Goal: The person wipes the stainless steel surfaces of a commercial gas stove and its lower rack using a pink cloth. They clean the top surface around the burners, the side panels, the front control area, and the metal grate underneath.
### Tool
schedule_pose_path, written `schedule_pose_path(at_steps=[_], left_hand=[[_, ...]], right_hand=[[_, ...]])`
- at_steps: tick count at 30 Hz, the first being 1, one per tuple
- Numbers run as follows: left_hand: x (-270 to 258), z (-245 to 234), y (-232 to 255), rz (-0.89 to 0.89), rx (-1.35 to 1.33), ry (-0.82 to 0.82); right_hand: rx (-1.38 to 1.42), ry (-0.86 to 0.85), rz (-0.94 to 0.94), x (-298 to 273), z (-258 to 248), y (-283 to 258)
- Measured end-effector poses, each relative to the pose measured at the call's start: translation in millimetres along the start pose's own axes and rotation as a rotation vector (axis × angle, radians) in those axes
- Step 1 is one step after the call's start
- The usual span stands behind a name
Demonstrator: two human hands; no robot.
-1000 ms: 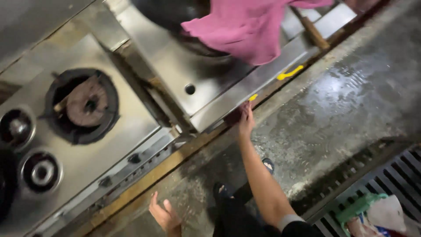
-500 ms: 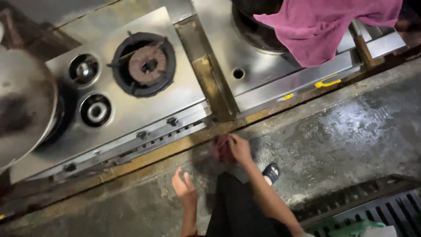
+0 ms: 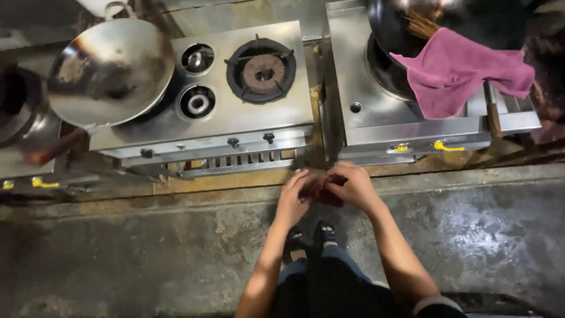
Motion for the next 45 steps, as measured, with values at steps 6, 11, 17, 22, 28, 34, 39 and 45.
schedule_pose_path(at_steps=[6, 11, 17, 22, 28, 34, 39, 45], left_hand=[[-6, -40, 60, 0.063, 0.033, 0.138], [-6, -25, 94, 0.154, 0.017, 0.196], [13, 41, 43, 0.143, 0.047, 0.161], [36, 49, 45, 0.096, 0.136, -0.089], [73, 14, 72, 0.197, 0.097, -0.439], [117, -38, 153, 0.12, -0.93, -0.854], [107, 67, 70, -0.719, -2.225, -1.317], [100, 104, 20, -0.824, -1.576, -0.541]], right_hand=[[-0.108, 0.145, -0.279, -3, -31, 0], [0.186, -0.036, -0.074, -18, -33, 2], [0.074, -0.033, -0.084, -12, -86, -26], [-0.102, -0.012, 0.123, -7, -141, -4], [-0.138, 0.01, 0.195, -7, -209, -1], [0.456, 0.06, 0.235, -19, -255, -4], [1.697, 0.307, 0.257, 34, -191, 18], [1.953, -0.074, 0.599, -49, -12, 163]])
Point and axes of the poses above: each hand's wrist, its own x-axis towards the middle knuckle, its own z-axis out of the palm, y = z × x, the point moved 3 cm from there along x, towards the middle knuckle, and after that the axes turned 5 degrees about y, right-handed, at the moved point
